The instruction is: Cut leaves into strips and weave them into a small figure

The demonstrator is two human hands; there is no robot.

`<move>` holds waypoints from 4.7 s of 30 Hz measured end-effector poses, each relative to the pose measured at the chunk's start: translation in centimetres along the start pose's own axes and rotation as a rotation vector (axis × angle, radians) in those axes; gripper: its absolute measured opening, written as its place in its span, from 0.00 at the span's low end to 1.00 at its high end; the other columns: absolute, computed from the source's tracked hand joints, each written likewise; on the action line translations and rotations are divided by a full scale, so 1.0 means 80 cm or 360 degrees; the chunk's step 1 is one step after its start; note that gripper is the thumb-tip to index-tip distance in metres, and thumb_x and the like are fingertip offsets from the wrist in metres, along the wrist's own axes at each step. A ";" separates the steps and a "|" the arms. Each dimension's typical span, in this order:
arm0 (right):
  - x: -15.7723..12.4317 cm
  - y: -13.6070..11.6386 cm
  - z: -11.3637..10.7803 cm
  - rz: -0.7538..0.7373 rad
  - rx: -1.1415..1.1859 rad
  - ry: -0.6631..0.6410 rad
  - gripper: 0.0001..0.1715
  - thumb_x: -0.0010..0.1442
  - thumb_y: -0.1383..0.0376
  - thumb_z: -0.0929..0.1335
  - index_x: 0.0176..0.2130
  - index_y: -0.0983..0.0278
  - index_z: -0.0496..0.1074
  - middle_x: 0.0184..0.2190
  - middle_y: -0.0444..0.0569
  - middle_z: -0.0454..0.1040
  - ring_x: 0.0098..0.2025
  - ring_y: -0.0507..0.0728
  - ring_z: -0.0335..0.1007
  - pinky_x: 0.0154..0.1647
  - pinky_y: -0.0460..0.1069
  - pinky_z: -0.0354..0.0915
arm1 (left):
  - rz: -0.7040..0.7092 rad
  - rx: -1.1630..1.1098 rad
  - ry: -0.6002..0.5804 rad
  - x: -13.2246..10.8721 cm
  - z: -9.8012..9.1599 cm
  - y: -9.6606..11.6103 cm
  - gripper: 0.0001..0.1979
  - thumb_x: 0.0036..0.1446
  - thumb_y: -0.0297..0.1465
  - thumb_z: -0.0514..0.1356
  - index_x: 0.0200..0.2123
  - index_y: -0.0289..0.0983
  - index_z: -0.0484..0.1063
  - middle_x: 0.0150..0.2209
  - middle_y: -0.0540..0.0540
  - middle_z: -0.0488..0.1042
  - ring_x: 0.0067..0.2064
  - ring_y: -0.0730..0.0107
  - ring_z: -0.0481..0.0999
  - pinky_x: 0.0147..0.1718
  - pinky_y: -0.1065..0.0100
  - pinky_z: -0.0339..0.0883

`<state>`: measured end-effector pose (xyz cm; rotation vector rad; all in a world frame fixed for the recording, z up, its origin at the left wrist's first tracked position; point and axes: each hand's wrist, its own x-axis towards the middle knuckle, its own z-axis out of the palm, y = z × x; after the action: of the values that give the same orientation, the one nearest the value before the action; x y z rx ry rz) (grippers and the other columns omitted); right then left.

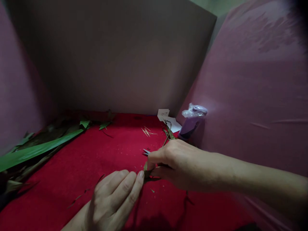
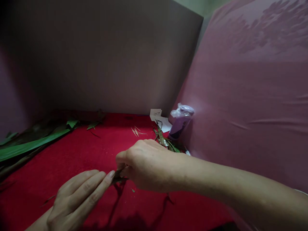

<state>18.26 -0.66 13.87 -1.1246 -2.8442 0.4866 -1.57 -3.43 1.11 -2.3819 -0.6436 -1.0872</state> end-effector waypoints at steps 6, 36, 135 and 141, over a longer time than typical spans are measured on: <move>0.000 0.011 0.003 -0.0436 -0.0392 0.0065 0.08 0.55 0.75 0.63 0.29 0.63 0.68 0.24 0.41 0.64 0.22 0.47 0.52 0.22 0.44 0.47 | -0.0088 -0.0014 0.0070 -0.011 0.001 0.000 0.14 0.58 0.18 0.50 0.44 0.28 0.70 0.38 0.41 0.75 0.44 0.64 0.70 0.45 0.61 0.65; -0.011 0.027 0.026 -0.0842 -0.0763 0.0448 0.14 0.63 0.70 0.59 0.33 0.64 0.71 0.24 0.44 0.68 0.25 0.50 0.59 0.23 0.48 0.51 | -0.0084 -0.0118 0.0101 -0.011 -0.001 -0.001 0.16 0.57 0.17 0.52 0.45 0.33 0.72 0.35 0.47 0.78 0.39 0.71 0.74 0.45 0.67 0.67; -0.029 0.054 0.075 0.0006 0.2314 0.0362 0.13 0.52 0.68 0.71 0.40 0.66 0.70 0.25 0.42 0.71 0.20 0.45 0.66 0.19 0.40 0.64 | -0.0744 -0.1113 0.0330 0.010 0.016 -0.001 0.15 0.51 0.18 0.60 0.41 0.40 0.73 0.30 0.49 0.74 0.31 0.73 0.74 0.28 0.75 0.69; -0.026 0.050 0.077 0.0048 0.2488 0.0349 0.15 0.57 0.60 0.68 0.40 0.69 0.72 0.30 0.50 0.74 0.26 0.48 0.71 0.22 0.40 0.65 | -0.0704 -0.1154 0.0302 0.011 0.016 -0.001 0.14 0.51 0.18 0.59 0.40 0.37 0.72 0.29 0.49 0.73 0.30 0.74 0.73 0.27 0.75 0.69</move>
<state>21.49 -0.96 6.98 -0.6910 -1.3645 1.8581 -0.33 -2.47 1.05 -2.7220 -0.8357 -1.9894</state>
